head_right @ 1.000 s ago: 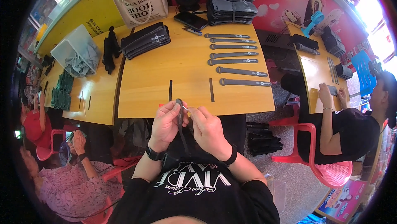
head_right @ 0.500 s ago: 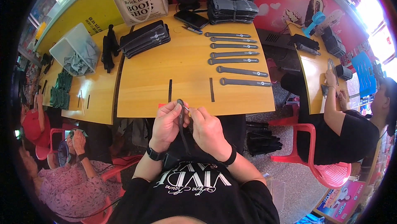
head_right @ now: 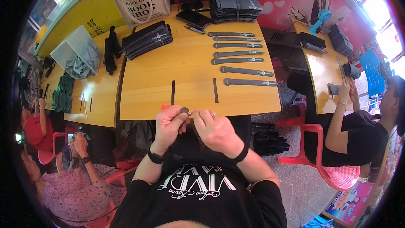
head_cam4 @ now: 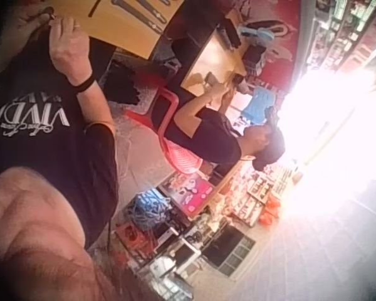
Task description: Assembling and organizing leather straps by attaching small metal hardware components.
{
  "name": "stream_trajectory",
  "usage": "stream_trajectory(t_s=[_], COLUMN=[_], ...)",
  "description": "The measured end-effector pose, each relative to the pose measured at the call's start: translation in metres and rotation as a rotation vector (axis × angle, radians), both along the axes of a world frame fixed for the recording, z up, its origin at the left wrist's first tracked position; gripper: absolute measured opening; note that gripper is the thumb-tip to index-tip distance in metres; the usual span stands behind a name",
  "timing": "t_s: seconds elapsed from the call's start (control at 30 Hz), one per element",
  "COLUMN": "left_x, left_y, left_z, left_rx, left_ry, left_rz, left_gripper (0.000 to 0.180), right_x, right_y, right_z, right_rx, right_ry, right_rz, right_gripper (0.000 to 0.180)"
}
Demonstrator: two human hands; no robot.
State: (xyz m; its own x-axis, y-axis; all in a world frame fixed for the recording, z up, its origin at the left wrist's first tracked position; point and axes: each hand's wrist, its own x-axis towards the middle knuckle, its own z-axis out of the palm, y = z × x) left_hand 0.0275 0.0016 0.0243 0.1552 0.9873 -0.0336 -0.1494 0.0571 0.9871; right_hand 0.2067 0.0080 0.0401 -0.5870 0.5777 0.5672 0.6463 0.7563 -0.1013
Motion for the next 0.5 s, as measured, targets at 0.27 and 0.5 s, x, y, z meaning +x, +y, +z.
stream_trajectory(t_s=[0.27, 0.5], left_x=[-0.014, -0.001], left_y=[0.016, 0.002], left_z=[0.007, -0.004], left_rx=[0.498, 0.537], left_ry=[0.566, 1.131], left_rz=[-0.306, -0.404], left_gripper=[0.003, 0.009], right_x=[0.023, 0.016], right_y=[0.02, 0.01], right_z=[0.016, 0.008], right_rx=[0.078, 0.094], right_ry=[-0.295, -0.527], right_rz=[0.265, 0.267], right_gripper=[0.026, 0.015])
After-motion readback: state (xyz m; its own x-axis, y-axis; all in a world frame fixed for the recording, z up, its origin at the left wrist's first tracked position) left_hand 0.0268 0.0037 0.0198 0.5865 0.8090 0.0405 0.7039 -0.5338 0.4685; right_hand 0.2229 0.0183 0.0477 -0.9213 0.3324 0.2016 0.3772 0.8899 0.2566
